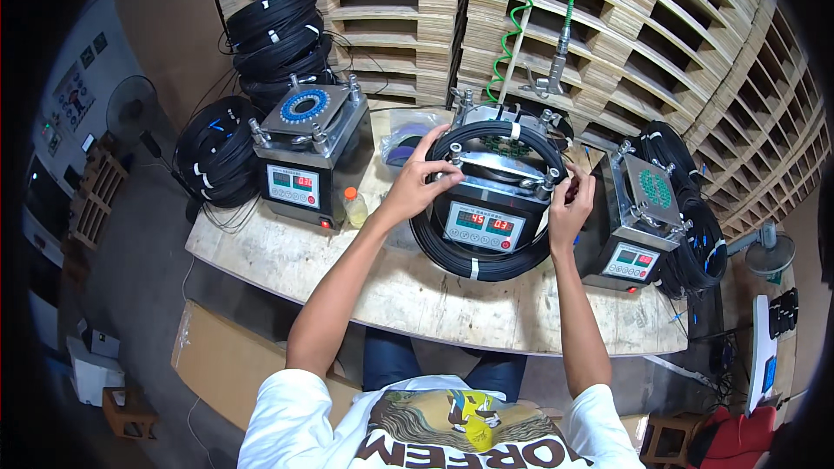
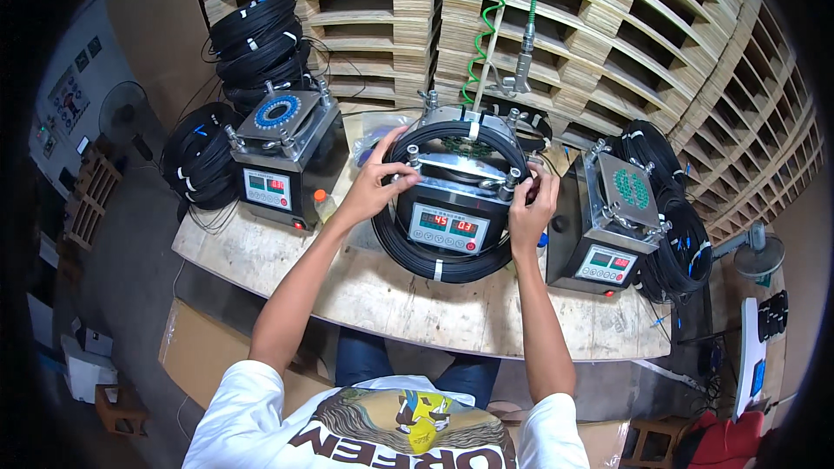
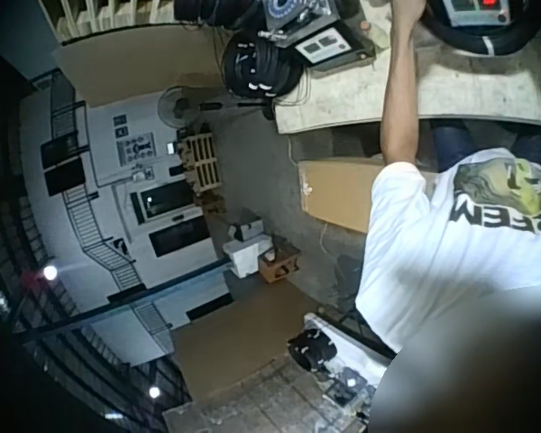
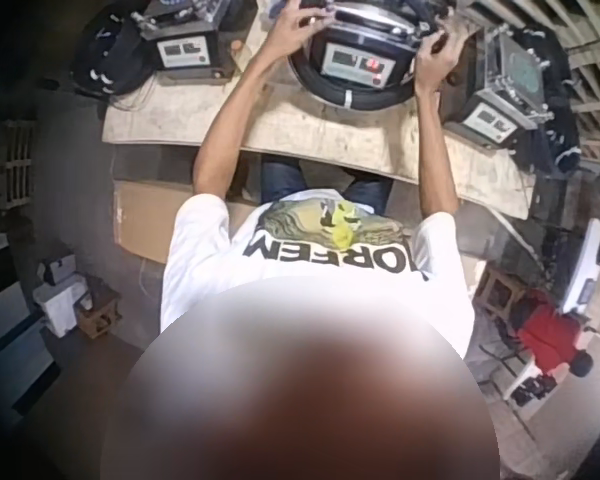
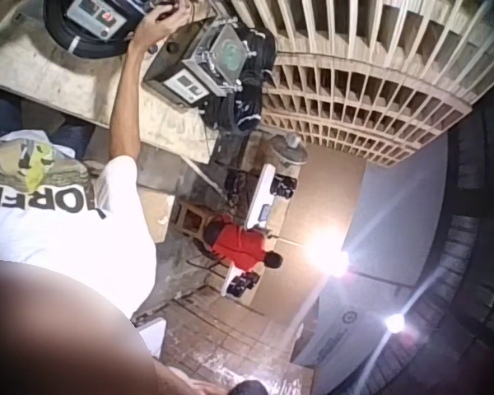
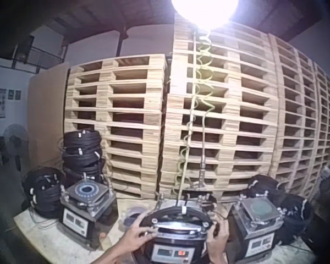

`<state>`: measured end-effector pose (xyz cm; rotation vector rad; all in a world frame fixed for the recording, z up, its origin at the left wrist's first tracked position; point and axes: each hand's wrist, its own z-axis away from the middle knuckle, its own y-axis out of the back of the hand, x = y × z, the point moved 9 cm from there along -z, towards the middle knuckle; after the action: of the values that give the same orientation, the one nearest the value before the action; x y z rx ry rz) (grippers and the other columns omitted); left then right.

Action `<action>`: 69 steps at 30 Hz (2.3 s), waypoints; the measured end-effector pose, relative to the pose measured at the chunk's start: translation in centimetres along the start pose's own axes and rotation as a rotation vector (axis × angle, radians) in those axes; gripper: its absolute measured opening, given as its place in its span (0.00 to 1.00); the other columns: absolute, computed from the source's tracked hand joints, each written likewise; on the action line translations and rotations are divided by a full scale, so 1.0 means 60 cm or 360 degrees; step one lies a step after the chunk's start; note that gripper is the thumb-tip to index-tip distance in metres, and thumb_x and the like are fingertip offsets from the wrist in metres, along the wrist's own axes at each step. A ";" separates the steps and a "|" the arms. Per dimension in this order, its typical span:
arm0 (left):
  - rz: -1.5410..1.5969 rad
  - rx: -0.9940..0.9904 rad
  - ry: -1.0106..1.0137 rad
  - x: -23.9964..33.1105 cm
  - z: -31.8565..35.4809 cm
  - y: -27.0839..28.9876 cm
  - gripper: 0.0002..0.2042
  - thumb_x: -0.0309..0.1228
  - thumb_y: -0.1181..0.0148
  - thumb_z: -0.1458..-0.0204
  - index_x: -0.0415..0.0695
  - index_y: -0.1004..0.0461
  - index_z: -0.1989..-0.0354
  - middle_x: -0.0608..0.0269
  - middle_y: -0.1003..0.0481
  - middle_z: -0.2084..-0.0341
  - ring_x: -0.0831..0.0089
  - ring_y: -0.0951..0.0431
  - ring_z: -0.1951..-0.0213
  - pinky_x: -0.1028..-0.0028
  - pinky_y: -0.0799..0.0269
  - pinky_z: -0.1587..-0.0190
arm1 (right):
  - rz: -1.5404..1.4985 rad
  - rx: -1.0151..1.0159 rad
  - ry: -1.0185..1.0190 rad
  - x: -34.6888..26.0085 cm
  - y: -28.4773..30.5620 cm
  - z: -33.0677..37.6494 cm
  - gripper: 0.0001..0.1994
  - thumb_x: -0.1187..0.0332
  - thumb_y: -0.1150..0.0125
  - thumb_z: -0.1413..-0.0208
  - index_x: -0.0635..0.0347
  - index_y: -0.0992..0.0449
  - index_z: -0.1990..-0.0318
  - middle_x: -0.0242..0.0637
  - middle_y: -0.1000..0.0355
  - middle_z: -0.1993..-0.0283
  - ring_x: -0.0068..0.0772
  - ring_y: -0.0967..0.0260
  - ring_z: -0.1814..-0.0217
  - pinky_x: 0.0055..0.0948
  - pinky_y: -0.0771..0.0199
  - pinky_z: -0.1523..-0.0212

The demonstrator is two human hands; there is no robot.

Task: The person is preparing coils of wire using a industrial polishing/wrapping machine.

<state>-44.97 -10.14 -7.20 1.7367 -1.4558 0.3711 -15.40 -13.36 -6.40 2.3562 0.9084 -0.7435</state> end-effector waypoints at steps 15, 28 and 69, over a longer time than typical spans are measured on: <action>-0.0512 0.0498 0.0139 0.016 0.052 0.043 0.10 0.30 0.37 0.44 0.40 0.24 0.57 0.61 0.30 0.76 0.68 0.29 0.72 0.66 0.35 0.62 | 0.0059 0.0000 0.0207 -0.023 -0.013 0.009 0.14 0.80 0.49 0.46 0.67 0.27 0.51 0.47 0.33 0.57 0.48 0.31 0.55 0.39 0.32 0.52; -0.0270 0.0389 0.0187 0.014 0.036 0.035 0.07 0.28 0.38 0.43 0.35 0.26 0.64 0.57 0.27 0.76 0.64 0.28 0.71 0.66 0.31 0.66 | 0.0024 0.0021 0.0179 -0.025 0.000 0.008 0.15 0.77 0.45 0.46 0.65 0.26 0.50 0.46 0.35 0.58 0.45 0.33 0.58 0.38 0.32 0.55; -0.0811 0.0919 -0.0146 -0.007 0.074 -0.013 0.07 0.26 0.44 0.39 0.33 0.28 0.59 0.48 0.28 0.69 0.52 0.32 0.63 0.57 0.36 0.56 | -0.0039 -0.0351 0.0059 -0.023 0.040 0.024 0.10 0.79 0.47 0.40 0.67 0.31 0.52 0.46 0.30 0.56 0.42 0.28 0.60 0.33 0.30 0.57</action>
<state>-45.60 -13.16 -10.53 2.5328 -0.9541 0.4659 -14.97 -16.45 -5.97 2.1746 0.9837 -0.5788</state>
